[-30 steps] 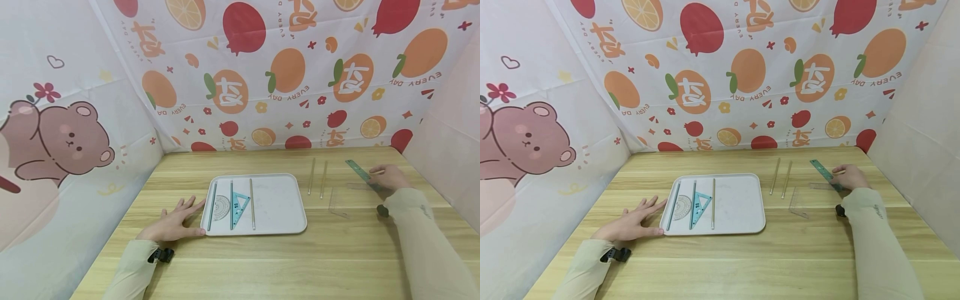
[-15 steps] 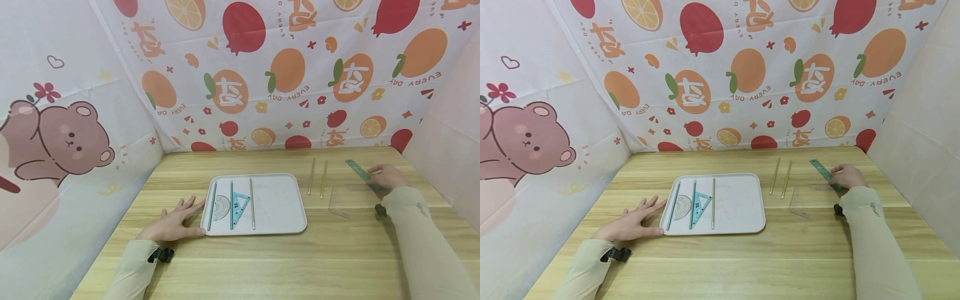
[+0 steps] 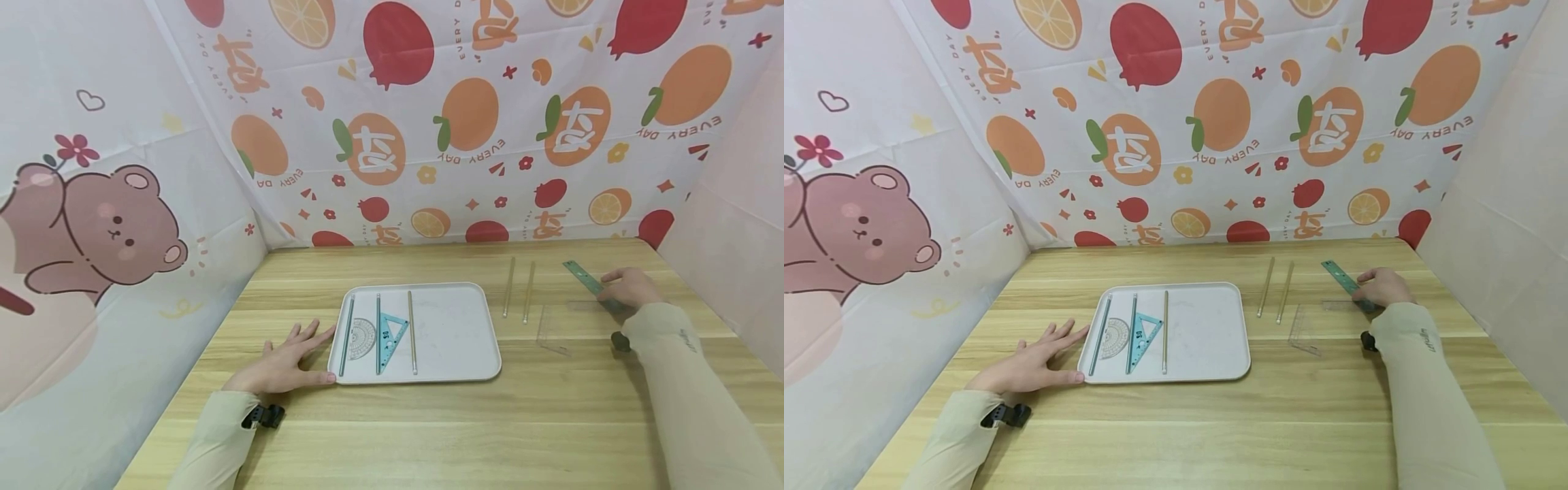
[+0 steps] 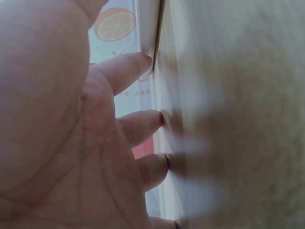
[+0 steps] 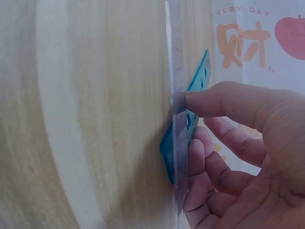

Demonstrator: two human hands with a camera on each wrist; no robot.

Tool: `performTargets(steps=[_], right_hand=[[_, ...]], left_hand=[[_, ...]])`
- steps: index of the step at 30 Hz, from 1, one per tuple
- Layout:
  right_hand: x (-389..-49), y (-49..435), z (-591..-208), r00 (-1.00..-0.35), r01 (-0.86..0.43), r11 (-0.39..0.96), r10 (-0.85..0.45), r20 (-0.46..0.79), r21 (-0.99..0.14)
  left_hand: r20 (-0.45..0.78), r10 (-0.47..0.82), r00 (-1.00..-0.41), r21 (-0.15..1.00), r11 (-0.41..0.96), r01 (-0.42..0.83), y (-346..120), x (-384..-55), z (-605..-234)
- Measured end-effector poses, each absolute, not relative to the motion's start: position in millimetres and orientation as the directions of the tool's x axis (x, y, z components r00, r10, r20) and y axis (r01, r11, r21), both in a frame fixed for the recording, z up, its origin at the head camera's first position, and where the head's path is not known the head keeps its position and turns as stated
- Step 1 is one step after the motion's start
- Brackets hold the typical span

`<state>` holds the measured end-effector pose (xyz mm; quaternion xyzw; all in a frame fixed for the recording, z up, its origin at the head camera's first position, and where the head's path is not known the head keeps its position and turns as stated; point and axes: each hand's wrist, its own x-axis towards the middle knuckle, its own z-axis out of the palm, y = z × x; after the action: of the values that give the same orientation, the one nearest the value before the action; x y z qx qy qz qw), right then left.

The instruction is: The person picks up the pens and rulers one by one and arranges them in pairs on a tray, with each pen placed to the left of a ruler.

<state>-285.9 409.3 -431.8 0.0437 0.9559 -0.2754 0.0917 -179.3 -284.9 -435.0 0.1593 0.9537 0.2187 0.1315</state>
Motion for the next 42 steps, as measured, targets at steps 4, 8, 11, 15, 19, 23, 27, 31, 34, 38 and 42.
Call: performTargets(steps=[4,8,11,15,19,23,27,31,34,38,42], right_hand=[[-286.2,409.0,-430.2,-0.975,0.139,0.843,0.023,-0.223,-0.52],[-286.3,408.5,-428.4,-0.972,0.132,0.849,0.01,-0.234,-0.511],[-286.0,407.8,-427.5,-0.969,0.14,0.849,0.013,-0.245,-0.51],[-285.9,407.0,-426.8,-0.971,0.137,0.852,0.014,-0.24,-0.505],[-285.2,406.9,-426.2,-0.971,0.129,0.857,0.006,-0.24,-0.5],[-284.8,407.6,-426.3,-0.967,0.134,0.856,0.004,-0.253,-0.5],[-285.4,407.8,-426.4,-0.965,0.143,0.855,0.008,-0.263,-0.499],[-286.8,408.0,-425.8,-0.964,0.141,0.854,0.004,-0.265,-0.501],[-287.9,408.1,-425.2,-0.961,0.14,0.844,-0.01,-0.277,-0.518],[-290.0,408.9,-425.1,-0.955,0.137,0.826,-0.037,-0.295,-0.546],[-291.3,409.0,-423.7,-0.963,0.098,0.824,-0.064,-0.263,-0.559]], left_hand=[[-0.179,0.363,-0.914,0.457,0.854,0.25,-283.9,-178.8,-433.9],[-0.178,0.364,-0.914,0.447,0.858,0.254,-283.2,-178.6,-432.8],[-0.185,0.362,-0.914,0.445,0.86,0.25,-282.8,-178.4,-432.7],[-0.189,0.361,-0.913,0.444,0.861,0.248,-282.6,-179.0,-432.8],[-0.189,0.361,-0.913,0.443,0.861,0.249,-282.9,-179.5,-432.9],[-0.191,0.361,-0.913,0.449,0.859,0.246,-283.8,-179.4,-433.2],[-0.194,0.36,-0.912,0.461,0.854,0.239,-284.1,-179.4,-433.5],[-0.191,0.364,-0.912,0.462,0.853,0.243,-283.5,-179.0,-433.2],[-0.188,0.363,-0.912,0.453,0.856,0.248,-282.8,-178.3,-433.2],[-0.187,0.362,-0.913,0.453,0.857,0.247,-282.5,-177.5,-432.8],[-0.187,0.364,-0.912,0.46,0.853,0.247,-283.2,-177.6,-432.6]])
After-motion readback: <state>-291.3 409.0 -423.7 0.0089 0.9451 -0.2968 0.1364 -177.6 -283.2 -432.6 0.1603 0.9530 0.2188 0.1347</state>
